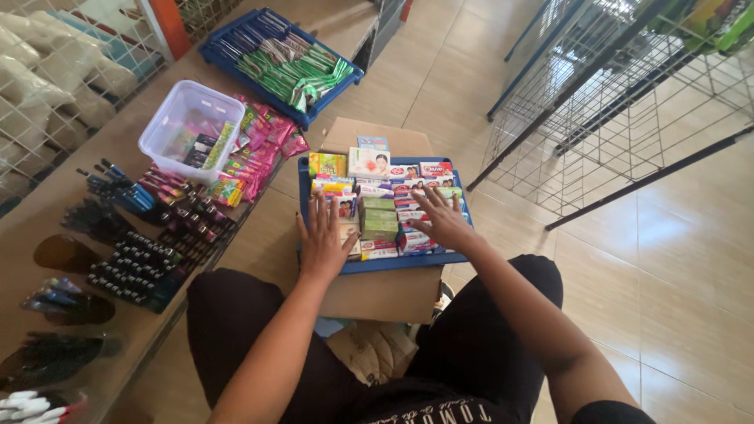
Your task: The person sits on the floor and organizes small packaged items, including toothpaste and candy, into a blue tray. They pick up items from a cardboard box and arrange them neatly in the tray.
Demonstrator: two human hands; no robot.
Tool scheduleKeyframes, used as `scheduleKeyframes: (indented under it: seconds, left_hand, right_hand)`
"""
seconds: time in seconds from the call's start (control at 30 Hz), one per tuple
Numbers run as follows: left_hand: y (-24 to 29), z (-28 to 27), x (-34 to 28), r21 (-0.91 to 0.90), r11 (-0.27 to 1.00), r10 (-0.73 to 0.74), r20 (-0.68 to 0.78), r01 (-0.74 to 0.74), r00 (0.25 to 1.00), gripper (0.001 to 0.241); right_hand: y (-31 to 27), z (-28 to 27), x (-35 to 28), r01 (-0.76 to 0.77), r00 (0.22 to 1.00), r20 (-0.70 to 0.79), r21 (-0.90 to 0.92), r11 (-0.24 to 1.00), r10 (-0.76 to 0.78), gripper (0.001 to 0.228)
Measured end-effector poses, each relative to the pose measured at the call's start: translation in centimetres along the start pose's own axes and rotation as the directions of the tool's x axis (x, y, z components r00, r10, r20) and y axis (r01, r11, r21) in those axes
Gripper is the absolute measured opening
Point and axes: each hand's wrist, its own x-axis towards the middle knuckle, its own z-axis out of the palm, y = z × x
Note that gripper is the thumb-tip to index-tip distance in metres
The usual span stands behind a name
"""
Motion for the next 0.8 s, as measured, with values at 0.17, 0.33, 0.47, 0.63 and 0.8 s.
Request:
scheduleKeyframes:
  seconds: [0.17, 0.33, 0.47, 0.63, 0.8]
  left_hand:
    - [-3.5, 2.0, 1.4, -0.107, 0.972, -0.216, -0.031, 0.211, 0.976, 0.091]
    - [-6.2, 2.2, 4.3, -0.235, 0.796, -0.518, 0.214, 0.558, 0.828, 0.097]
    - [-5.0, 0.3, 8.0, -0.105, 0.713, -0.622, 0.361, 0.693, 0.695, 0.106]
    - [-4.6, -2.1, 9.9, -0.021, 0.733, -0.614, 0.409, 0.680, 0.675, 0.099]
    - [-4.6, -2.8, 8.7, 0.080, 0.796, -0.584, 0.362, 0.600, 0.727, 0.095]
  right_hand:
    - [3.9, -0.1, 2.3, -0.227, 0.961, -0.155, 0.028, 0.973, 0.229, 0.079]
    - [9.5, 1.2, 2.1, -0.471, 0.847, -0.078, 0.347, 0.811, 0.525, 0.076]
    - [9.9, 2.8, 2.1, -0.432, 0.825, 0.082, 0.728, 0.531, 0.559, 0.071]
    - [9.8, 1.9, 3.5, -0.485, 0.785, -0.019, 0.604, 0.633, 0.619, 0.078]
    - [9.0, 0.9, 3.5, -0.518, 0.780, -0.014, 0.545, 0.659, 0.625, 0.078]
